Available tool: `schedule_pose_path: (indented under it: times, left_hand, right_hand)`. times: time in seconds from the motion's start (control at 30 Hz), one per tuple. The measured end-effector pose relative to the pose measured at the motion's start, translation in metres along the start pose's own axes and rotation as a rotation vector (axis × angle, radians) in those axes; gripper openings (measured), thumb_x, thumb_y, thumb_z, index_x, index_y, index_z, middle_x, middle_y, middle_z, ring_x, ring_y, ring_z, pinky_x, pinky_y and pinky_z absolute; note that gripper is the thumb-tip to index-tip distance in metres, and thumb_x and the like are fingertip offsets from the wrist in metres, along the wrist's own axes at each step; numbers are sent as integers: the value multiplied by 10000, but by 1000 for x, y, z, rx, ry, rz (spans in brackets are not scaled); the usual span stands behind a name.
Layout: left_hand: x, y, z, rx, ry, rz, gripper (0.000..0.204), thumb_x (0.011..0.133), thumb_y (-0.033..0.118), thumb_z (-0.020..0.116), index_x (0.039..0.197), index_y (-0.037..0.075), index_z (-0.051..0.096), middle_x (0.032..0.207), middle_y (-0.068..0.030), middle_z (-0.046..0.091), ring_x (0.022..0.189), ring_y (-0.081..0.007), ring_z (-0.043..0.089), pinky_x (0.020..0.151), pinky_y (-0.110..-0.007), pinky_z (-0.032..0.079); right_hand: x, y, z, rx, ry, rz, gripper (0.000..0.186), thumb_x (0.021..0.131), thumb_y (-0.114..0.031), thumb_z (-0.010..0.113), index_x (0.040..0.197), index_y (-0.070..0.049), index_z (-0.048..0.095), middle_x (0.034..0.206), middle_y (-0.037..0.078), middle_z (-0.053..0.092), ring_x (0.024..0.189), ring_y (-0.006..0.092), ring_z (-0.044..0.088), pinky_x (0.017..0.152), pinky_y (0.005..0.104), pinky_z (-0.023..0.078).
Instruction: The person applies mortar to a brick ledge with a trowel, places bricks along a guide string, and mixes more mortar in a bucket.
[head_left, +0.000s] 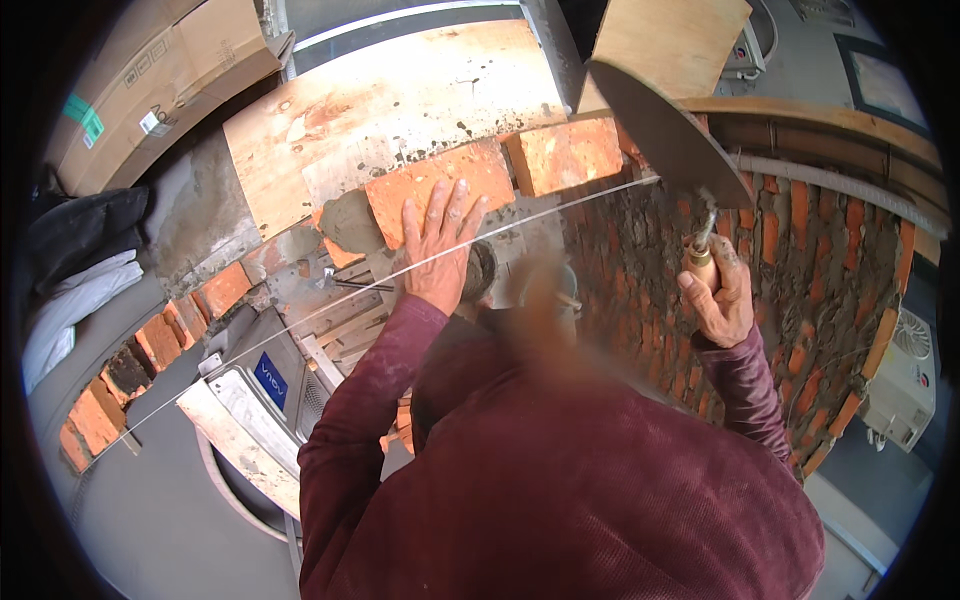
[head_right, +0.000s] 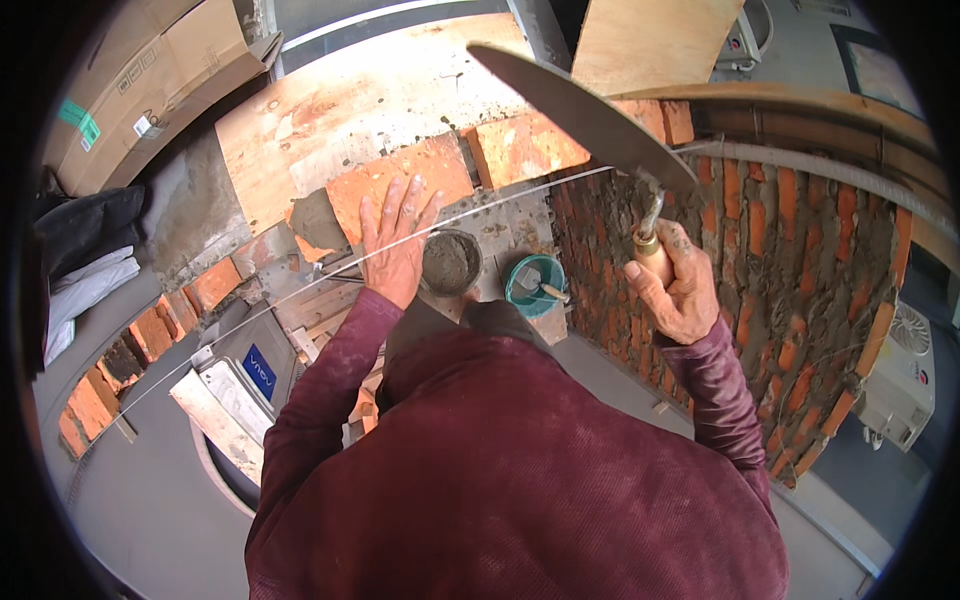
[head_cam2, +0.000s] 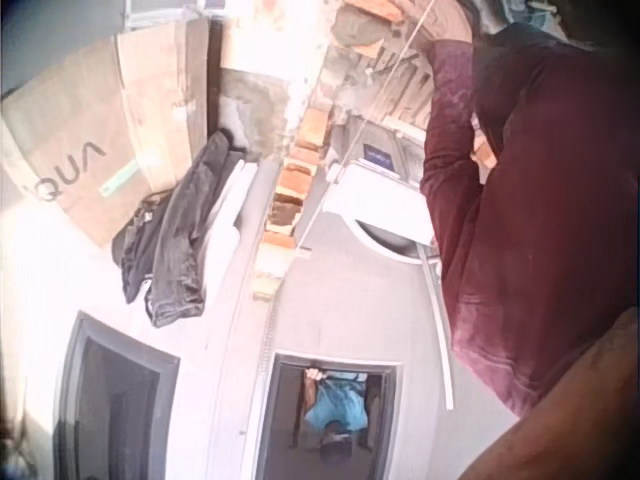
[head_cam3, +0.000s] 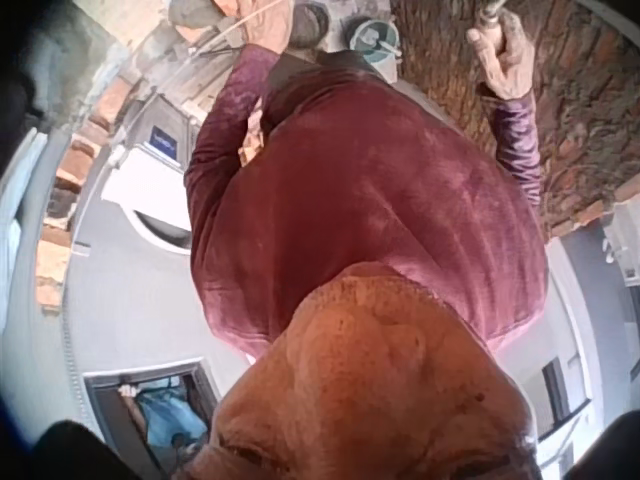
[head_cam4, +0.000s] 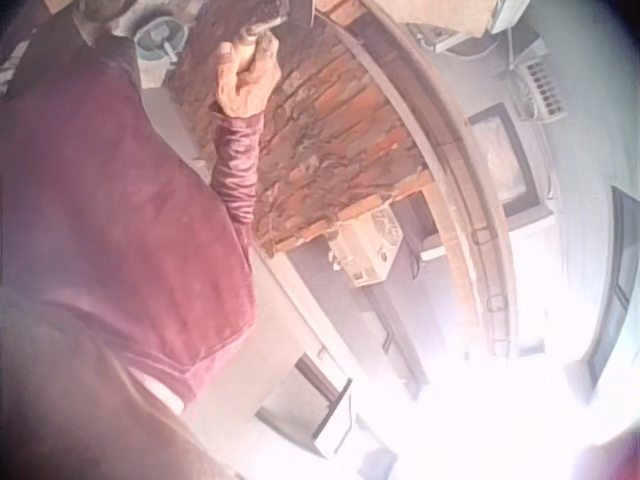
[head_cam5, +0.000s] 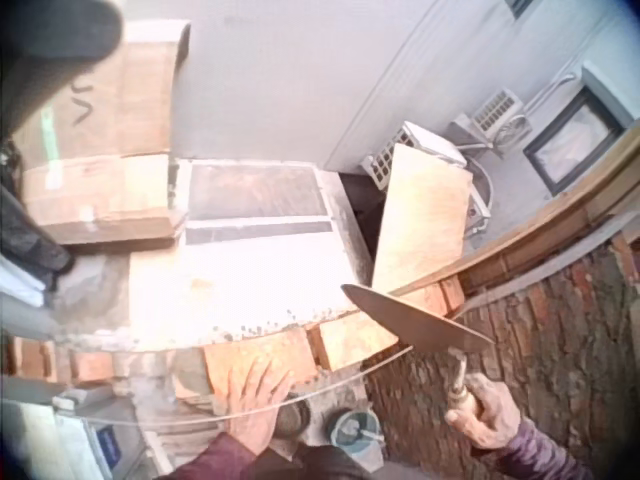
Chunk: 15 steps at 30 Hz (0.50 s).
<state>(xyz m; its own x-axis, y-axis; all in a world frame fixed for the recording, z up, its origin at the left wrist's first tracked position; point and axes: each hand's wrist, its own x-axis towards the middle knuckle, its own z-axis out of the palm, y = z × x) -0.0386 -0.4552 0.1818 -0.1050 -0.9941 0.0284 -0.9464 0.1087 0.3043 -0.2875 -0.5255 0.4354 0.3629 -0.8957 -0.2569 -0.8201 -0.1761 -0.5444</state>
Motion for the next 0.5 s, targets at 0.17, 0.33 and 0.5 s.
schedule_pose_path:
  times: [0.17, 0.33, 0.5]
  left_hand:
    - [2, 3, 1, -41, 48, 6, 571, 894, 127, 481, 1447, 222, 374, 1527, -47, 292, 1428, -255, 213, 1151, -542, 134]
    - [3, 15, 8, 78, 48, -24, 596, 896, 249, 520, 1435, 51, 361, 1505, -103, 338, 1433, -269, 217, 1168, -527, 76]
    - [-5, 40, -1, -154, 61, -132, 756, 878, 458, 550, 1455, 31, 314, 1504, -171, 313, 1432, -313, 197, 1166, -522, 49]
  right_hand:
    - [-86, 72, 14, -303, -105, 74, 277, 824, -223, 642, 976, -7, 559, 781, 157, 584, 655, 324, 600, 603, 406, 472]
    - [-96, 140, 86, -569, -384, 148, 280, 878, -232, 561, 1067, -28, 536, 909, 206, 634, 827, 397, 637, 714, 484, 496]
    - [-13, 108, 200, -475, -701, -46, 351, 927, -299, 527, 1165, -52, 453, 1020, 228, 630, 892, 409, 627, 754, 492, 488]
